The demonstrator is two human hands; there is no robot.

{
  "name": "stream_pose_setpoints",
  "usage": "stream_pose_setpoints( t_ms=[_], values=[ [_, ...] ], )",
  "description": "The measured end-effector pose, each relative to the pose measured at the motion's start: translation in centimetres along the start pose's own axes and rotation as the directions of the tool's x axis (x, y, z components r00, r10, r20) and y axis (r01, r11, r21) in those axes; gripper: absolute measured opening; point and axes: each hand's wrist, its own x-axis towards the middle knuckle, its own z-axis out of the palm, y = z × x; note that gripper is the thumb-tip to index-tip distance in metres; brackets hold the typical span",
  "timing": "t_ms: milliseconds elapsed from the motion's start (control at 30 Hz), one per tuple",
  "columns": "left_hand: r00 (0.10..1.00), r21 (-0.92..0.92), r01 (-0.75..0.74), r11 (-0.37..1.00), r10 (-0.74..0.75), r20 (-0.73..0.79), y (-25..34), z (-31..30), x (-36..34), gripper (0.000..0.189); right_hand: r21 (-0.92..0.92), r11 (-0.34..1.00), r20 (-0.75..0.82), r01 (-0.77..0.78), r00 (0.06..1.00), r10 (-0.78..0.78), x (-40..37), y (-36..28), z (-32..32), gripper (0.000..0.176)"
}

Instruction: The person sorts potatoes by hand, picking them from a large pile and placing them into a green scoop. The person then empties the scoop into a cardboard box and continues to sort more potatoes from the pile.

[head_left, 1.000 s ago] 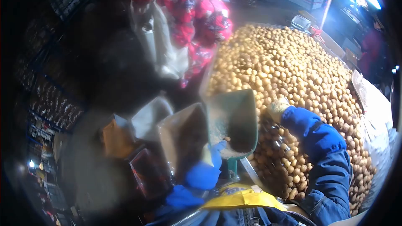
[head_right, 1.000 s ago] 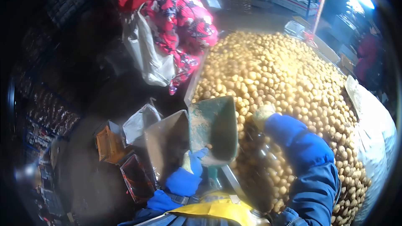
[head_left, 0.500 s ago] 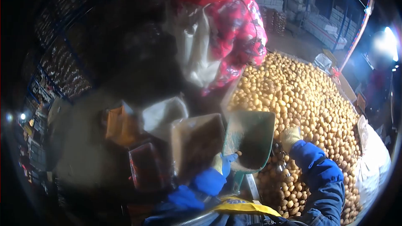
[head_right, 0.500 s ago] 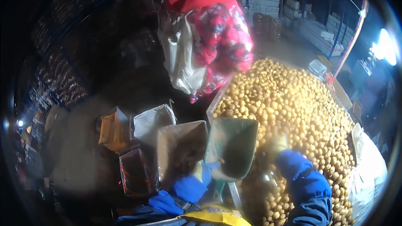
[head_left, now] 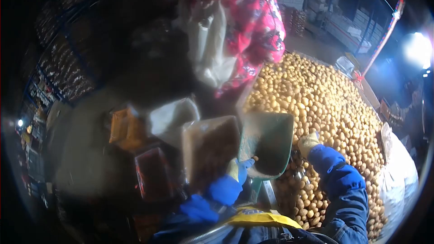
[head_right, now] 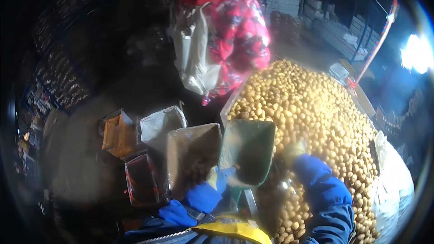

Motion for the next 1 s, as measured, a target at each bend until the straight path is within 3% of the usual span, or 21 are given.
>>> stream_pose_setpoints(
  t_ms=[100, 167, 200, 233, 300, 400, 500, 533, 633, 667, 767, 833, 867, 933, 967, 1000],
  values=[
    [0.998, 0.057, 0.063, 0.996, -0.064, 0.019, 2.2, 0.0, -1.2, 0.04, 0.058, 0.998, -0.025, -0.012, 1.0, 0.014, -0.4, 0.4, 0.0, 0.02],
    [0.994, 0.113, 0.088, 0.99, -0.094, 0.054, 5.1, 0.4, -3.3, 0.04, 0.099, 0.995, 0.106, -0.033, 0.994, 0.022, 1.1, 0.5, 0.5, 0.02],
    [0.996, -0.016, 0.036, 0.999, -0.035, 0.084, 3.9, 0.5, -2.8, 0.034, 0.093, 0.995, 0.126, -0.029, 0.992, 0.017, 1.0, 0.7, -0.5, 0.019],
    [0.998, -0.004, 0.019, 1.0, -0.018, 0.053, 2.8, 0.3, -2.0, 0.03, 0.084, 0.996, 0.141, -0.022, 0.99, 0.01, 0.8, 0.7, -1.1, 0.018],
    [1.0, 0.02, -0.02, 1.0, 0.021, -0.019, 2.4, 0.4, -1.5, 0.023, 0.061, 0.997, 0.109, -0.044, 0.993, 0.037, 1.6, 0.5, -0.3, 0.018],
    [0.995, 0.047, -0.1, 0.994, 0.099, 0.029, 4.3, 1.2, -3.3, 0.023, 0.124, 0.992, 0.144, 0.009, 0.989, -0.027, 0.9, 1.2, -1.4, 0.021],
    [0.998, 0.038, -0.013, 0.999, 0.011, 0.056, 4.2, 0.6, -2.9, 0.023, 0.036, 0.998, 0.024, 0.042, 0.999, -0.043, 0.2, 1.2, 0.0, 0.023],
    [0.996, -0.008, -0.039, 0.999, 0.04, 0.084, 3.3, 0.3, -2.1, 0.022, 0.071, 0.996, 0.051, 0.056, 0.997, -0.06, 0.4, 1.5, 0.2, 0.024],
    [0.996, 0.064, -0.066, 0.996, 0.062, 0.072, 4.0, 0.4, -2.5, 0.02, 0.311, 0.948, -0.097, -0.066, 0.99, 0.101, -1.1, 2.1, 1.2, 0.022],
    [0.998, 0.07, -0.053, 0.996, 0.05, 0.047, 4.5, 0.8, -2.9, 0.019, 0.339, 0.936, -0.035, -0.098, 0.993, 0.117, -1.3, 2.7, 1.7, 0.017],
    [1.0, 0.052, -0.002, 0.999, 0.003, -0.013, 4.8, 1.1, -3.2, 0.017, 0.78, 0.613, -0.077, -0.128, 0.952, 0.297, -5.5, 3.7, 0.4, 0.012],
    [0.999, 0.139, 0.035, 0.99, -0.03, -0.041, 4.9, 0.4, -3.2, 0.016, 0.849, 0.471, -0.02, -0.239, 0.877, 0.48, -8.1, 3.0, -3.1, 0.01],
    [0.998, 0.155, 0.054, 0.986, -0.047, -0.045, 5.3, 0.4, -3.3, 0.017, 0.872, 0.472, -0.154, -0.129, 0.843, 0.515, -8.7, 2.8, -2.4, 0.012],
    [0.995, 0.13, 0.092, 0.987, -0.087, -0.05, 6.4, 0.7, -3.8, 0.02, 0.945, 0.069, -0.301, 0.319, 0.772, 0.56, -8.6, 2.7, 1.2, 0.016],
    [0.999, 0.167, 0.041, 0.985, -0.036, -0.037, 6.4, 0.7, -4.0, 0.021, 0.952, 0.029, -0.267, 0.304, 0.782, 0.563, -10.0, 2.4, -1.7, 0.019],
    [1.0, 0.203, -0.01, 0.979, 0.016, -0.023, 6.4, 0.8, -4.3, 0.022, 0.929, -0.108, -0.233, 0.355, 0.786, 0.572, -10.3, 1.8, -2.3, 0.023]
  ],
)
